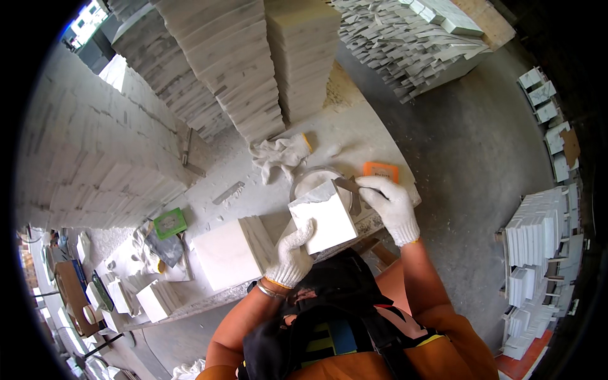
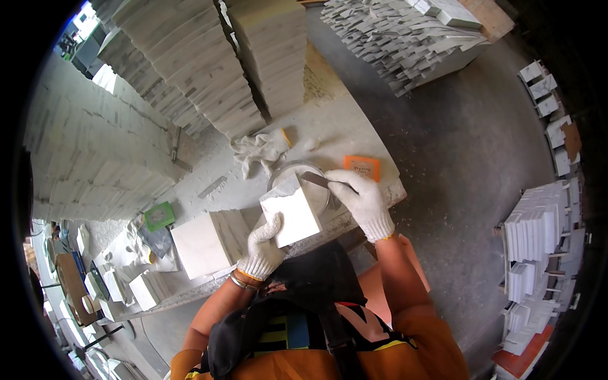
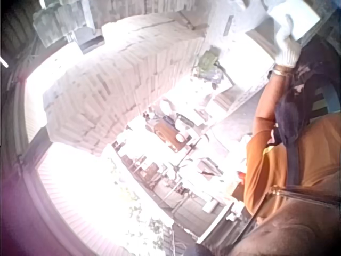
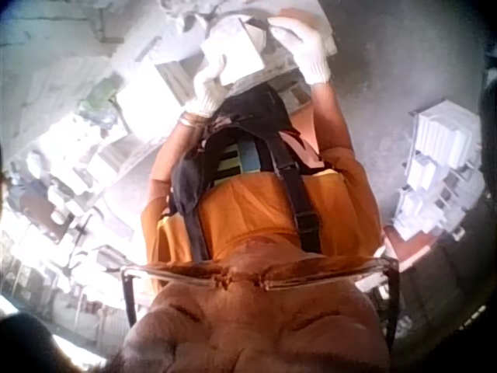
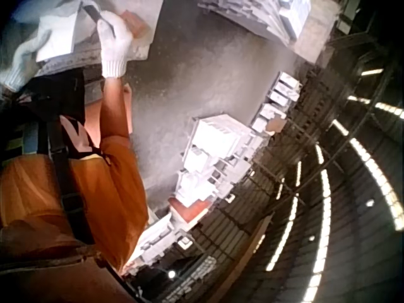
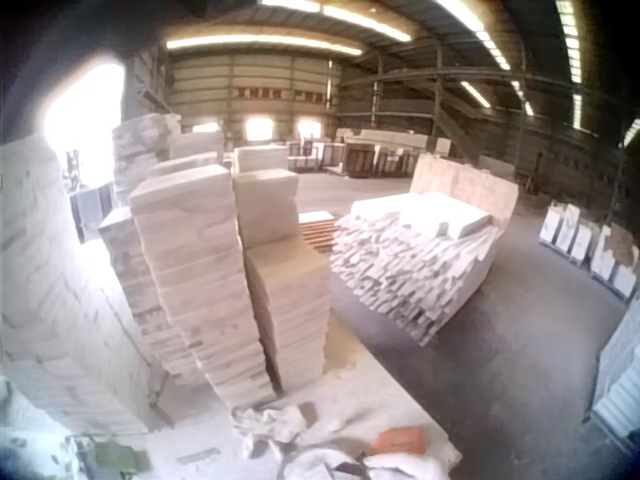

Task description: The person applies a white paste to the edges of small square tiles using a putty knife, then smooths the edges with a green sponge and an orange block. They inspect the tiles and stack them on a nearby pile.

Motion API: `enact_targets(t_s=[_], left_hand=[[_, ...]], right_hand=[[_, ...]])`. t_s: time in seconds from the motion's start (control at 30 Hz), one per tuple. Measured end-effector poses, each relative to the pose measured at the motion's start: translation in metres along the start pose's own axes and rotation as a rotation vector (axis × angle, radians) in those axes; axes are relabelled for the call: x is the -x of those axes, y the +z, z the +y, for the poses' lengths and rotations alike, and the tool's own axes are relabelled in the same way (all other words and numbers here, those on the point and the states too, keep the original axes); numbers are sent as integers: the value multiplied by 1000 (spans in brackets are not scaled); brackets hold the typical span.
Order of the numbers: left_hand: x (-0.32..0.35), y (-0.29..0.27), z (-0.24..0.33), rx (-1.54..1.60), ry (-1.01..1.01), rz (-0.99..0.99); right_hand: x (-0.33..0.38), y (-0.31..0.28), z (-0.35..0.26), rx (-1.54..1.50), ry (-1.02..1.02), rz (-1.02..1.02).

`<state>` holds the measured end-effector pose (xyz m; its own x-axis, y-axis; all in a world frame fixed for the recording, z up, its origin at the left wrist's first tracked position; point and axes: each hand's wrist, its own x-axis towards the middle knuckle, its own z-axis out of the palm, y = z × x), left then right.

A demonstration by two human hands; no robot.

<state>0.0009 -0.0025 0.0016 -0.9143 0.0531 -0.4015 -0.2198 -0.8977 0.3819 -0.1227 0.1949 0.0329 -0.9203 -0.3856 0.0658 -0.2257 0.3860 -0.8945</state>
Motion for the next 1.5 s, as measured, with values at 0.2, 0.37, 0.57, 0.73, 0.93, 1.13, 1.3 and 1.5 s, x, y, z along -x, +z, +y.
enact_targets(t_s=[0.2, 0.37, 0.57, 0.73, 0.93, 1.13, 1.3, 1.5], left_hand=[[9, 25, 8, -69, 52, -58], [55, 66, 38, -293, 64, 74], [102, 81, 92, -601, 312, 299], [114, 37, 117, -772, 497, 400], [127, 2, 118, -1079, 489, 494], [140, 13, 129, -1590, 404, 642], [148, 4, 133, -1724, 598, 789], [166, -48, 141, -1597, 637, 964]], right_hand=[[-1, 38, 40, 592, -136, -127], [1, 43, 33, 623, -165, -99], [-30, -36, 28, 744, -32, 16], [-43, -42, 80, 935, -105, -126], [-33, -40, 89, 704, -18, 7], [-17, -9, 38, 159, 160, -42], [-22, -7, 61, 313, 163, 102], [-18, -26, 107, 753, 342, 160]])
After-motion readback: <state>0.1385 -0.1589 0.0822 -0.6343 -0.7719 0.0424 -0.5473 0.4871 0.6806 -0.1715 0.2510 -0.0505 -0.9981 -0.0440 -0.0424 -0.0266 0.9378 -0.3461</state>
